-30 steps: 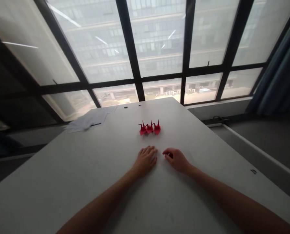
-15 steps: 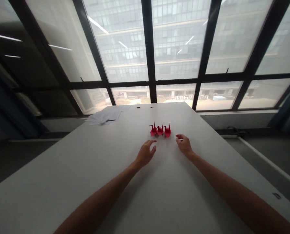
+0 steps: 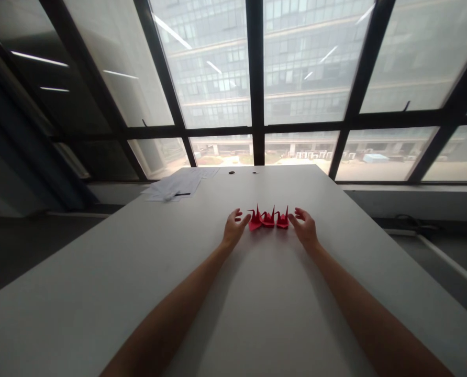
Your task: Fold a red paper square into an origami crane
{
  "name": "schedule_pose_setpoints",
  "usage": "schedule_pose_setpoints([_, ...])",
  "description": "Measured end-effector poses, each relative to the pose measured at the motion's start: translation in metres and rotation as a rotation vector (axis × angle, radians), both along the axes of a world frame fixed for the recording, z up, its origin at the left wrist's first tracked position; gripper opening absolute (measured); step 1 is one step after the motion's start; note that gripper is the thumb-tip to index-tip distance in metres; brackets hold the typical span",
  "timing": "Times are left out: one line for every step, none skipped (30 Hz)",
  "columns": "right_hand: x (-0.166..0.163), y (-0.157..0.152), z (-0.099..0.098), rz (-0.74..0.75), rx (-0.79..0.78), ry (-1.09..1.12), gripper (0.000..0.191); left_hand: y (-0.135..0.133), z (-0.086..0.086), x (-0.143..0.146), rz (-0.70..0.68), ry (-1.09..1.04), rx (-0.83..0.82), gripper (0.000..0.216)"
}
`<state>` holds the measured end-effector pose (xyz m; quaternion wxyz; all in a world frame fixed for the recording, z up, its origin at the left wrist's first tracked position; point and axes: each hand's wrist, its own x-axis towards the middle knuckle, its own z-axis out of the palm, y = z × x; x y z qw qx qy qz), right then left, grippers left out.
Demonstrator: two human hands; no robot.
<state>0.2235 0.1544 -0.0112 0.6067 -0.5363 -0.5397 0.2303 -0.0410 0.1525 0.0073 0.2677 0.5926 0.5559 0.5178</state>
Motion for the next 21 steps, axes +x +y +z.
schedule_pose_setpoints([0.001, 0.0, -0.002, 0.014, -0.009, -0.002, 0.074, 0.0, -0.002, 0.001, -0.011, 0.008, 0.006, 0.07])
schedule_pose_setpoints([0.0, 0.0, -0.004, 0.036, -0.019, -0.003, 0.071, 0.0, -0.004, 0.002, -0.025, 0.018, 0.012, 0.071])
schedule_pose_setpoints([0.0, 0.0, -0.005, 0.064, -0.03, -0.005, 0.066, -0.001, -0.005, 0.003, -0.045, 0.031, 0.02, 0.072])
schedule_pose_setpoints([-0.001, 0.0, -0.005, 0.095, -0.041, -0.006, 0.062, -0.003, -0.005, 0.004, -0.068, 0.045, 0.026, 0.073])
schedule_pose_setpoints([-0.003, 0.0, -0.005, 0.125, -0.05, -0.006, 0.058, -0.005, -0.005, 0.005, -0.098, 0.059, 0.03, 0.074])
schedule_pose_setpoints([-0.004, -0.001, -0.005, 0.149, -0.057, -0.004, 0.054, -0.007, -0.004, 0.006, -0.127, 0.074, 0.031, 0.074])
schedule_pose_setpoints([-0.005, -0.001, -0.004, 0.164, -0.06, -0.002, 0.051, -0.009, -0.003, 0.008, -0.156, 0.088, 0.029, 0.074])
schedule_pose_setpoints([-0.006, -0.002, -0.003, 0.172, -0.062, 0.002, 0.049, -0.01, -0.002, 0.009, -0.182, 0.103, 0.024, 0.073])
schedule_pose_setpoints([-0.006, -0.003, -0.003, 0.175, -0.062, 0.006, 0.048, -0.011, -0.002, 0.01, -0.2, 0.117, 0.022, 0.071])
schedule_pose_setpoints([-0.006, -0.004, -0.002, 0.175, -0.061, 0.012, 0.047, -0.012, -0.001, 0.011, -0.212, 0.13, 0.023, 0.068])
schedule_pose_setpoints([-0.005, -0.005, -0.002, 0.174, -0.06, 0.016, 0.045, -0.012, -0.001, 0.011, -0.218, 0.141, 0.028, 0.065])
schedule_pose_setpoints([-0.005, -0.006, -0.001, 0.175, -0.061, 0.02, 0.044, -0.011, -0.001, 0.011, -0.218, 0.151, 0.035, 0.062])
schedule_pose_setpoints([-0.004, -0.006, -0.001, 0.177, -0.062, 0.021, 0.041, -0.011, -0.001, 0.011, -0.213, 0.157, 0.044, 0.06])
schedule_pose_setpoints([-0.004, -0.007, 0.0, 0.178, -0.062, 0.022, 0.04, -0.01, -0.001, 0.011, -0.206, 0.161, 0.051, 0.059])
schedule_pose_setpoints([-0.004, -0.007, 0.0, 0.177, -0.061, 0.02, 0.038, -0.01, -0.002, 0.011, -0.201, 0.163, 0.055, 0.058])
schedule_pose_setpoints([-0.003, -0.008, 0.0, 0.175, -0.059, 0.018, 0.038, -0.009, -0.002, 0.01, -0.201, 0.164, 0.058, 0.058])
schedule_pose_setpoints([-0.004, -0.007, 0.0, 0.172, -0.056, 0.014, 0.037, -0.009, -0.002, 0.01, -0.205, 0.164, 0.062, 0.058])
schedule_pose_setpoints([-0.004, -0.007, 0.0, 0.17, -0.054, 0.011, 0.037, -0.009, -0.002, 0.01, -0.213, 0.163, 0.068, 0.058])
schedule_pose_setpoints([-0.004, -0.007, 0.0, 0.169, -0.052, 0.007, 0.036, -0.009, -0.001, 0.01, -0.221, 0.164, 0.074, 0.058])
schedule_pose_setpoints([-0.005, -0.006, -0.001, 0.169, -0.051, 0.001, 0.036, -0.01, -0.001, 0.011, -0.227, 0.165, 0.08, 0.057])
schedule_pose_setpoints([-0.006, -0.005, -0.001, 0.168, -0.051, -0.006, 0.035, -0.01, 0.0, 0.011, -0.233, 0.167, 0.086, 0.054])
